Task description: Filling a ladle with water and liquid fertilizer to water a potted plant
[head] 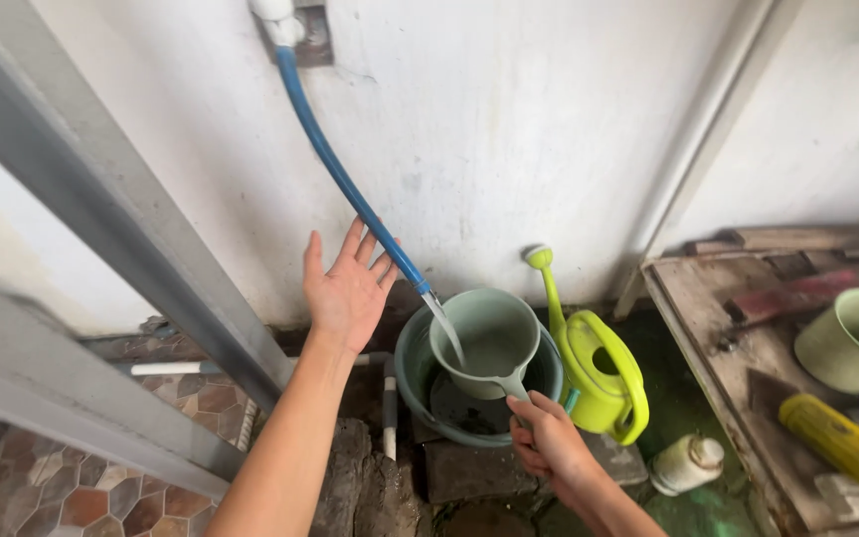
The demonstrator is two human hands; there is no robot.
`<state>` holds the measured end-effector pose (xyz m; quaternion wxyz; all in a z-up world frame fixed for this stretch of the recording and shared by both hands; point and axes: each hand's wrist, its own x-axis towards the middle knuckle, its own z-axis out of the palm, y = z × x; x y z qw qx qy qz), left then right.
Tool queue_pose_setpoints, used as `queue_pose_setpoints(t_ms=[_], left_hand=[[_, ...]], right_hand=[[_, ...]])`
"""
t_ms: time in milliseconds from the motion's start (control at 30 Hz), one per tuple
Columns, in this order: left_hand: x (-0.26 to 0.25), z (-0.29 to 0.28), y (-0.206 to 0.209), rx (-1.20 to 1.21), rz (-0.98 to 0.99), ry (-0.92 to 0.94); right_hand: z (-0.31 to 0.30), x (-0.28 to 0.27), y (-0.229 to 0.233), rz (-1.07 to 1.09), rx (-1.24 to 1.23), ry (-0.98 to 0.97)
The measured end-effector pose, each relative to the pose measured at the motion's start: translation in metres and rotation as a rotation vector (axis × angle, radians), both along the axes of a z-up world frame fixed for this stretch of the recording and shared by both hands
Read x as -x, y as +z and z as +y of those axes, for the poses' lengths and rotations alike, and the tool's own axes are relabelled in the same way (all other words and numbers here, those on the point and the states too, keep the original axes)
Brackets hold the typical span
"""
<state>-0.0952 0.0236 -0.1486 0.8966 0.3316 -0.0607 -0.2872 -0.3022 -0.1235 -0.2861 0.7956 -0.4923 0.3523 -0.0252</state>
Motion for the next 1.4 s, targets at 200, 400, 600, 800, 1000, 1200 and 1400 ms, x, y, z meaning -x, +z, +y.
queue_pose_setpoints(t_ms=[200, 400, 600, 800, 1000, 1200, 1400], left_hand=[[-0.011, -0.005, -0.025, 0.174, -0.069, -0.125], [-0.010, -0.008, -0.037, 0.205, -0.137, -0.153], [-0.027, -0.009, -0.060, 0.263, -0.125, -0.188], [-0.020, -0.020, -0.056, 0.279, -0.092, -0.158], [-0.020, -0.029, -0.055, 0.315, -0.026, -0.119], [-0.013, -0.035, -0.052, 0.328, -0.010, -0.085], [-0.018, -0.035, -0.054, 0.352, 0.064, -0.062]], right_hand=[[-0.004, -0.001, 0.008, 0.117, 0.345, 0.136], [-0.004, -0.005, 0.007, 0.004, 0.301, 0.018], [0.004, -0.006, 0.000, -0.122, 0.388, -0.066], [0.000, -0.002, -0.003, -0.114, 0.338, -0.098], [-0.005, 0.005, -0.004, -0.126, 0.345, -0.089], [-0.005, 0.009, -0.002, -0.132, 0.331, -0.092], [-0.003, 0.009, -0.007, -0.124, 0.317, -0.114]])
